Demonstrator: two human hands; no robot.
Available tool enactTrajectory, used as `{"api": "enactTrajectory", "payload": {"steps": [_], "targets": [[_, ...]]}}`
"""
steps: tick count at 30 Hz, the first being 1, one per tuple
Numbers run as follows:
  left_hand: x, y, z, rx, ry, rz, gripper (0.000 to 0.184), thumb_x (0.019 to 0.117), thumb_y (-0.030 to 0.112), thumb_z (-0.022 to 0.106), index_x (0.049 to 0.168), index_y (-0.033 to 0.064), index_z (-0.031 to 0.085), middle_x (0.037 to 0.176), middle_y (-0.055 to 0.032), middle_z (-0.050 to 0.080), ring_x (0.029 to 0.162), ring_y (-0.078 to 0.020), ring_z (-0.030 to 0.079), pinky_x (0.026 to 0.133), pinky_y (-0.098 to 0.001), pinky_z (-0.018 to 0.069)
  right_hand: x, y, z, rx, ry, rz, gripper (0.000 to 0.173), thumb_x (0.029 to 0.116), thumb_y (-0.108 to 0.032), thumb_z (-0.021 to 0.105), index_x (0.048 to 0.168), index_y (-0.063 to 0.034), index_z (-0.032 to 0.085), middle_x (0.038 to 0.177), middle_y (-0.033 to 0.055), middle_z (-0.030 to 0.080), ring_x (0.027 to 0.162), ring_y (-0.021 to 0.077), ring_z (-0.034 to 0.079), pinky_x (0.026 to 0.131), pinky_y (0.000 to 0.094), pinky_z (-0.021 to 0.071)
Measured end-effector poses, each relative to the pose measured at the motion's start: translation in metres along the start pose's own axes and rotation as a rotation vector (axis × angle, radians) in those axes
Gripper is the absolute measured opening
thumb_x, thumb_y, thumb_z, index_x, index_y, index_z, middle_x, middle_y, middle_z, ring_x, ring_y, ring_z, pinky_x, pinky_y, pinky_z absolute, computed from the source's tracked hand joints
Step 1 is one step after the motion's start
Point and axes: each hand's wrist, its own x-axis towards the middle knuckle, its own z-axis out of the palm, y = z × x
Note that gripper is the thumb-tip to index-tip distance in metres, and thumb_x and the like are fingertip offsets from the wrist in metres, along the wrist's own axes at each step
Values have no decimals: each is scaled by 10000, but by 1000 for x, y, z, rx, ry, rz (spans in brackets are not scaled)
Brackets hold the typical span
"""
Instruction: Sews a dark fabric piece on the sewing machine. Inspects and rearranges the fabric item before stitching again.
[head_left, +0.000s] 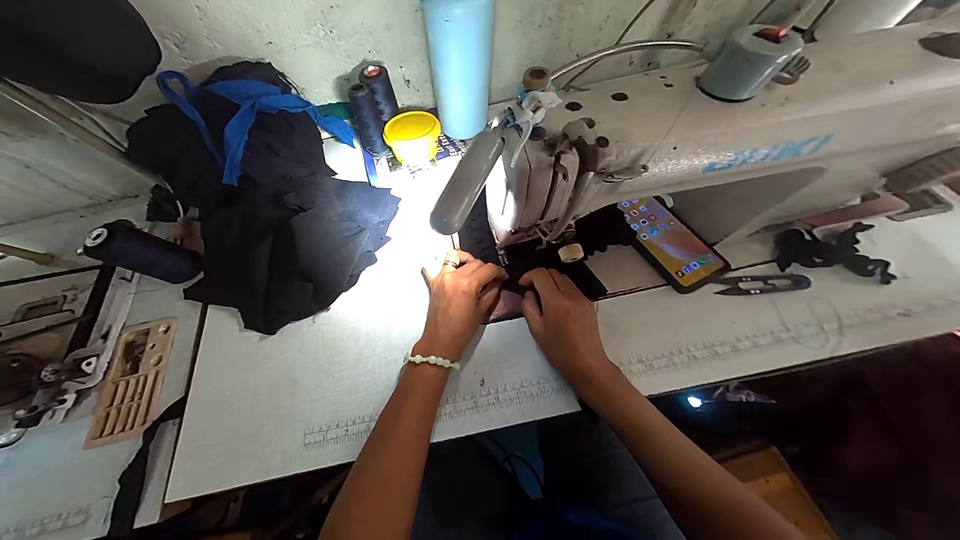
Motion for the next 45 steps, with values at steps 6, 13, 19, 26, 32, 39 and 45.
{"api": "enactTrajectory", "payload": {"steps": [6, 13, 19, 26, 32, 39, 45], "targets": [[3, 3, 1, -12, 3, -33, 89, 879, 105, 714, 895, 147, 791, 833, 16, 734, 1005, -226, 660, 929, -514, 415, 2, -1, 0, 65, -47, 4, 237, 974, -56, 543, 1110, 40, 711, 949, 202, 715, 740, 332, 717, 618, 457, 574], [3, 1, 0, -60, -30, -73, 135, 912, 88, 689, 972, 145, 795, 881, -11, 731, 967, -230, 673, 892, -547, 444, 2, 5, 3, 42, 15, -95, 227, 884, 25, 644, 1076, 10, 764, 864, 181, 723, 692, 315, 720, 589, 440, 584], [2, 3, -1, -52, -50, -61, 125, 900, 53, 696, 935, 126, 791, 954, -28, 752, 1010, -241, 678, 899, -545, 441, -15, 2, 8, -125, 69, -255, 202, 887, -15, 641, 1025, -3, 789, 739, 134, 645, 603, 263, 655, 508, 332, 524], [-4, 10, 0, 67, -30, 31, 162, 910, 190, 650, 919, 109, 789, 1059, -35, 756, 1121, -274, 668, 1021, -622, 406, -23, -1, 9, -145, 65, -265, 198, 925, -105, 608, 915, 25, 758, 798, 149, 702, 734, 293, 713, 615, 365, 575], [-5, 16, -3, 310, -9, 161, 190, 912, 292, 725, 790, 154, 771, 1059, -17, 734, 1099, -319, 633, 846, -604, 419, -20, 5, -8, 37, -69, -192, 249, 947, -205, 594, 903, -28, 765, 844, 132, 708, 818, 313, 699, 691, 428, 572], [-10, 16, -4, 321, 1, 173, 189, 928, 279, 702, 803, 155, 771, 1068, -1, 752, 1181, -346, 627, 840, -651, 408, 22, 31, 0, 178, -77, -347, 225, 965, -95, 594, 1062, -63, 795, 1162, 76, 753, 1060, 256, 706, 897, 426, 561], [-15, 19, -4, 351, 15, 213, 178, 946, 262, 685, 846, 159, 790, 1127, 27, 760, 1235, -335, 621, 860, -680, 410, 19, 56, 1, -63, -82, -581, 269, 1006, -145, 544, 1101, -70, 784, 1182, 63, 754, 1016, 288, 698, 843, 446, 540]]}}
